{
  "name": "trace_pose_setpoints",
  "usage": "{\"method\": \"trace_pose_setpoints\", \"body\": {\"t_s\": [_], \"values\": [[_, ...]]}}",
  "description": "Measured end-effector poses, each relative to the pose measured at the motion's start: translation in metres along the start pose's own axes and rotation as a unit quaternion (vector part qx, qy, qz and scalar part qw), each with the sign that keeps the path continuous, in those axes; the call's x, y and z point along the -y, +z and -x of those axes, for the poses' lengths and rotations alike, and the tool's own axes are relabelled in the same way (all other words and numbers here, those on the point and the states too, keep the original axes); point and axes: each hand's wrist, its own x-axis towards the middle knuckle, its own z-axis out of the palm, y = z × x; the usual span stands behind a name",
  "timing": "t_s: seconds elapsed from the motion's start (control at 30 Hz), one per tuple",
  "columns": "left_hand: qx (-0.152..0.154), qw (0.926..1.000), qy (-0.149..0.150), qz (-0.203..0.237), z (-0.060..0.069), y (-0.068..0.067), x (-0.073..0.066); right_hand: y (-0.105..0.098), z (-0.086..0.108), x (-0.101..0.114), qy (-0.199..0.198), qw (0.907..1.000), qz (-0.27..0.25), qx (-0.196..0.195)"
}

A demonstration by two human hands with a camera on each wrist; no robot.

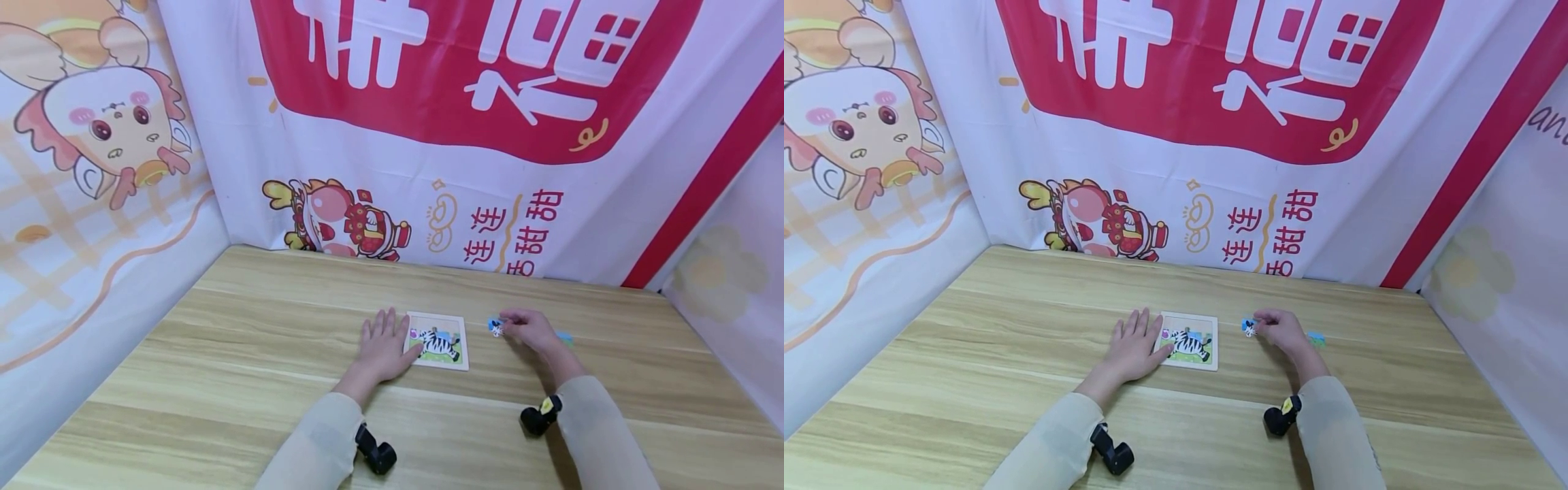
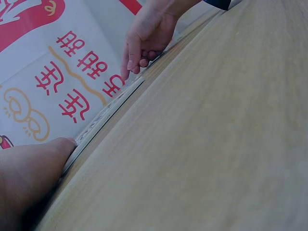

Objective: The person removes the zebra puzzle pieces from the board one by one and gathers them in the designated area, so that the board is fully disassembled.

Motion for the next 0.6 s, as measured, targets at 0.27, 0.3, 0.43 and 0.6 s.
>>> {"method": "trace_pose_setpoints", "body": {"t_s": [0.27, 0.3, 0.43, 0.6], "values": [[-0.004, 1.0, 0.0, -0.002, -0.0002, 0.0004, -0.0005, -0.0015, -0.001, 0.0051, 0.03, 0.9993, -0.024, -0.007], [-0.004, 1.0, 0.0, -0.002, -0.0004, 0.0003, -0.0004, -0.0017, -0.0011, 0.0056, 0.03, 0.9993, -0.023, -0.009], [-0.006, 1.0, 0.001, -0.003, -0.0007, -0.0001, -0.0001, -0.0034, -0.0017, 0.005, 0.023, 0.9992, -0.031, -0.006], [-0.004, 1.0, 0.002, 0.0, -0.0009, 0.0003, 0.0, -0.0056, -0.0001, 0.0052, 0.022, 0.9985, -0.051, 0.004]]}}
